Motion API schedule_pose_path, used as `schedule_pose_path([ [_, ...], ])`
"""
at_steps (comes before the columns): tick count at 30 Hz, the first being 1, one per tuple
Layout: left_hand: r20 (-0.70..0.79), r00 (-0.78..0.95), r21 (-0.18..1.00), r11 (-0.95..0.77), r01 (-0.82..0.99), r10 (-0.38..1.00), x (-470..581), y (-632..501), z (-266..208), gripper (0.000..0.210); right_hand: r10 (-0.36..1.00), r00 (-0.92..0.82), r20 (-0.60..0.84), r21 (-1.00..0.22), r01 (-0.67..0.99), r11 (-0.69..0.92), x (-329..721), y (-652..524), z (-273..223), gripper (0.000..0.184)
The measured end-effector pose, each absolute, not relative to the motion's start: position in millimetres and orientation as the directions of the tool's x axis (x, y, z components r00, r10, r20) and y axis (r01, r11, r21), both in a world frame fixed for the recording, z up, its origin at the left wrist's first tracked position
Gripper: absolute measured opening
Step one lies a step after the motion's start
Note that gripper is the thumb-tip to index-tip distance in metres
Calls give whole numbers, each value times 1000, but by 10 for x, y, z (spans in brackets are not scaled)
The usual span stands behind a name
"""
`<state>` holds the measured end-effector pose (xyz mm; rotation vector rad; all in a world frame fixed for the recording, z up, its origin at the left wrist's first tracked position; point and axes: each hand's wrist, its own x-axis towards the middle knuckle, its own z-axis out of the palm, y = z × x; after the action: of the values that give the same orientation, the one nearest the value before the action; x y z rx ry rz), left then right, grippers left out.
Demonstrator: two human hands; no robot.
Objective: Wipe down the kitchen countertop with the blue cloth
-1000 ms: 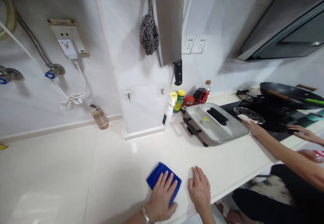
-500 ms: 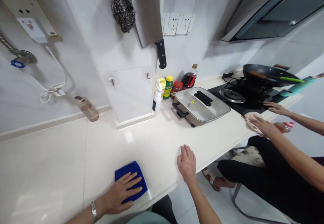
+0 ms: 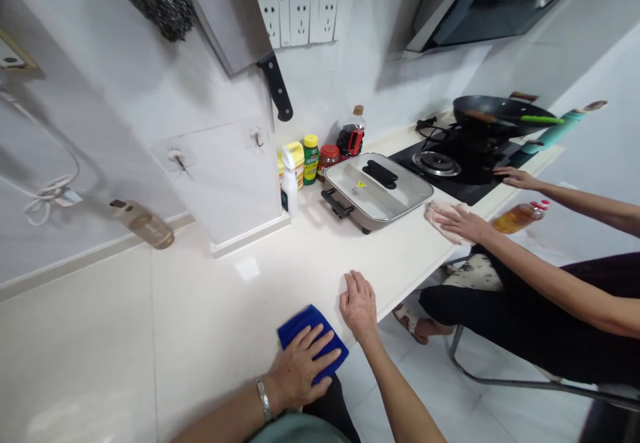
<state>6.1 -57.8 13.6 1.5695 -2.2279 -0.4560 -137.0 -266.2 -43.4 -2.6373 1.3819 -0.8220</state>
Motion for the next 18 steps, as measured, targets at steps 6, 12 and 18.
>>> schedule_pose_path([
  [6,171,-286,461,333,-823,-943,182,-437,194,65,-737,469,487,-243,-737,-631,-1393,-2683,-558,45],
  [12,166,-84,258,125,-958,-983,950,455,215,76,-686,481,546,-206,-717,-666,-1416,-2738,-693,44],
  [18,326,365,-8,-389,-921,-872,2129,1579,67,57,-648,509,567,-177,-693,-699,-1440,-2741,-804,46],
])
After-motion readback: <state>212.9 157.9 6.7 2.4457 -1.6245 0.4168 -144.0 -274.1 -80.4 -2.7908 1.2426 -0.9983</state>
